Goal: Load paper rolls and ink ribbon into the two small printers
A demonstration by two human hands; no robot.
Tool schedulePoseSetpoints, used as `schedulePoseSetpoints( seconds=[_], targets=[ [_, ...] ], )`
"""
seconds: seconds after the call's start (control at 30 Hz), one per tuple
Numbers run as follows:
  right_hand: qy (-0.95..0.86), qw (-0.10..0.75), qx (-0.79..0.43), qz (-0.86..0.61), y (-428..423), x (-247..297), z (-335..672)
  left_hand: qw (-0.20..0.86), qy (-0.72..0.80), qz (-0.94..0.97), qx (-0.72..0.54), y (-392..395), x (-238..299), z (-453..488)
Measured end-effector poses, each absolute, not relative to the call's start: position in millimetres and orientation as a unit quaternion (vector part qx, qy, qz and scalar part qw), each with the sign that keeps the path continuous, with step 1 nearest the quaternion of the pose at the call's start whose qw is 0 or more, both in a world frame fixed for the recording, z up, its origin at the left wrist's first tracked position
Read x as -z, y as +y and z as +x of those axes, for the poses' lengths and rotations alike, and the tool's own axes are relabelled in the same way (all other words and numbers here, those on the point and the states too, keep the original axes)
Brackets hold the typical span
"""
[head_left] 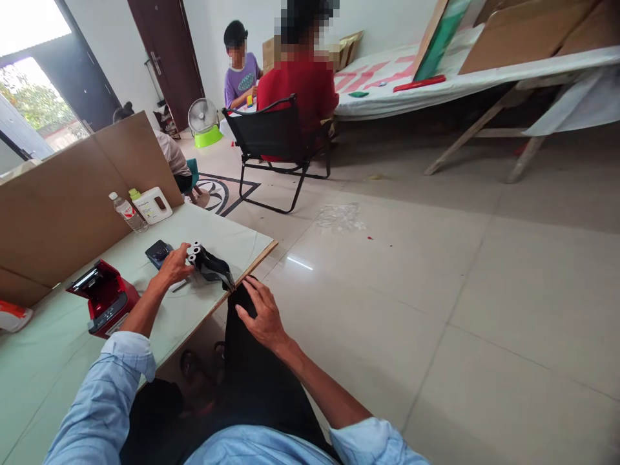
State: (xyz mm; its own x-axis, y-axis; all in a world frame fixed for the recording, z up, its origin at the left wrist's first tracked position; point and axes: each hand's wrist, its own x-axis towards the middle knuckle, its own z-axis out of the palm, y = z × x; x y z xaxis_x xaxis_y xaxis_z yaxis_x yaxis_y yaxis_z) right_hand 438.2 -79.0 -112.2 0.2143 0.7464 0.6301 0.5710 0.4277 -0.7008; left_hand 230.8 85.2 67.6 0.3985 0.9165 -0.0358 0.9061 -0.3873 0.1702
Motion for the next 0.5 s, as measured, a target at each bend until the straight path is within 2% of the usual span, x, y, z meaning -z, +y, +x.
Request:
schedulePoseSetpoints(
  seconds=[0.27, 0.5],
  targets=[
    [-0.616, 0.591, -0.149, -0.499, -110.0, 112.1, 424.2, 0.046, 0.597, 0.797, -0.08, 64.1, -54.3, 245.7],
    [-0.597, 0.595, -0.325, -0.43, -114.4, 78.8, 408.7, 0.072, 0.542, 0.825, -0.143, 36.9, -73.3, 236.9]
  ],
)
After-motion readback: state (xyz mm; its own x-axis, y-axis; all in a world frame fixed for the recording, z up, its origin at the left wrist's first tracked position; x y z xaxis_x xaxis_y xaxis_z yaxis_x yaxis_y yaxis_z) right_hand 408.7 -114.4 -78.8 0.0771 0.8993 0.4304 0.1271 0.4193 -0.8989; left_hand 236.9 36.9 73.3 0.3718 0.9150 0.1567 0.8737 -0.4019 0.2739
